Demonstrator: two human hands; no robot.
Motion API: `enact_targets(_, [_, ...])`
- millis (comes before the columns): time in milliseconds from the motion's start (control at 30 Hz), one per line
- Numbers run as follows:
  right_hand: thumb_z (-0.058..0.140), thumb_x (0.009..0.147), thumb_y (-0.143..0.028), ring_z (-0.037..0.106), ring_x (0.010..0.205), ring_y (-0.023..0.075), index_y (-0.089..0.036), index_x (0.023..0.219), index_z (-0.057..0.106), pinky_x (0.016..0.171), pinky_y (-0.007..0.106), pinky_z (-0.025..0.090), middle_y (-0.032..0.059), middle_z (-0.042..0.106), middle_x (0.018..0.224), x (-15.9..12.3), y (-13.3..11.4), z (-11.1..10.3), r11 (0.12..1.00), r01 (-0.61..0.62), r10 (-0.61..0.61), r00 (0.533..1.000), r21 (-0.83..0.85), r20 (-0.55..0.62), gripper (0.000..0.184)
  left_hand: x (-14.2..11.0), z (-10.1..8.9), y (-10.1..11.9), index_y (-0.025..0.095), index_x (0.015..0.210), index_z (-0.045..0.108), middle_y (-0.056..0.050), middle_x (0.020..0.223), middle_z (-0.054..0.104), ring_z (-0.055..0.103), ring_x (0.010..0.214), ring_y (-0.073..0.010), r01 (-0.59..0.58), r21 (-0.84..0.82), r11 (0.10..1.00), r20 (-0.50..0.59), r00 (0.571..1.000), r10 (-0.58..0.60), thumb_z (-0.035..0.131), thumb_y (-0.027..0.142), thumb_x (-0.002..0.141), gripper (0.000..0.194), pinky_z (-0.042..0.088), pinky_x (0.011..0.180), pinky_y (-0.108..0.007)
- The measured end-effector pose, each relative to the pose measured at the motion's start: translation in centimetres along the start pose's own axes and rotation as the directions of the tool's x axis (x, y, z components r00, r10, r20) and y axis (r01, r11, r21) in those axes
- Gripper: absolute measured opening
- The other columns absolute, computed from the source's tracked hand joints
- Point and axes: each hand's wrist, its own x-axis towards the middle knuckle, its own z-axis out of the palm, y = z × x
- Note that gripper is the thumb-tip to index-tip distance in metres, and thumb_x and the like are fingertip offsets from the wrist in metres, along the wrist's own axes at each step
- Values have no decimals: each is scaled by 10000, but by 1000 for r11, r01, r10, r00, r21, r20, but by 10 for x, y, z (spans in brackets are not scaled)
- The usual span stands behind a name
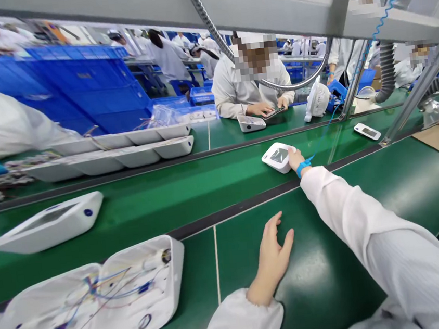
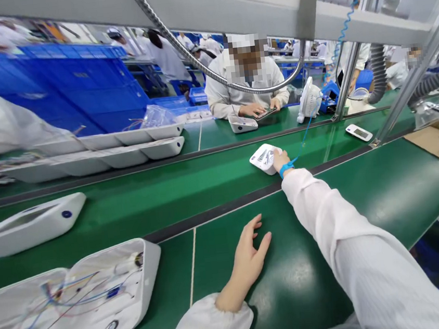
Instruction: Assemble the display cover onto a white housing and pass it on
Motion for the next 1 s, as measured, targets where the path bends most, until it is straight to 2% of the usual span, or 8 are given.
enact_targets(100, [439,1010,-441,513,1299,314,-107,1297,566,1105,537,382,205,577,1339,-18,12,7,995,79,-78,997,-53,13,459,1,-2,-2,203,1331,526,-137,1309,590,588,1198,-276,-34,26,999,23,999,33,515,417,945,441,495,1005,-492])
enact_targets(200, [497,968,-386,367,1435,294,-110,1329,541,1176,479,311,214,480,1469,-63,36,4,972,224,-220,974,-72,62,457,0,-3,-3,210,1323,539,-134,1314,592,591,1206,-274,-42,33,999,40,998,41,525,411,941,432,492,1020,-491])
enact_targets(300, [556,933,-342,567,1244,251,-121,1248,580,1050,424,463,198,604,1308,-117,58,-7,946,322,-309,933,-45,186,386,-1,-2,-1,198,1409,457,-152,1351,574,616,1170,-261,-17,37,999,19,1000,16,531,426,942,525,520,984,-480])
enact_targets(400, [704,844,-348,691,948,185,-183,1165,625,886,339,548,77,714,1038,-156,65,-19,910,413,-392,833,32,389,369,-1,-3,3,198,1398,486,-152,1344,596,627,1171,-266,-35,36,999,2,999,35,549,424,933,521,534,972,-474])
enact_targets(500, [796,768,-331,698,917,184,-190,1219,614,881,335,549,62,722,1034,-169,62,-25,847,526,-471,671,80,573,507,0,-6,7,206,1177,663,-115,1201,690,665,1113,-254,-106,33,994,59,993,104,548,388,941,319,549,967,-434])
enact_targets(567, [802,764,-313,702,904,192,-170,1189,634,854,331,553,75,727,1034,-167,58,-26,834,545,-467,621,81,629,479,-1,-8,8,209,1085,704,-94,1109,728,696,1034,-237,-136,39,990,69,989,133,548,370,945,264,571,928,-402])
enact_targets(833, [674,890,-240,714,836,155,-141,1075,681,778,266,543,60,750,921,-167,55,-25,908,411,-389,745,86,542,211,-1,-14,10,198,1127,702,-87,1082,742,718,910,-207,-133,61,989,-76,988,138,557,345,945,275,602,828,-344])
enact_targets(1000, [653,908,-262,712,803,150,-163,1029,700,745,256,532,37,753,877,-167,54,-27,913,404,-361,723,63,589,162,0,-16,16,207,1063,712,-87,1087,731,706,962,-216,-147,47,988,-84,985,150,549,334,944,238,596,852,-358])
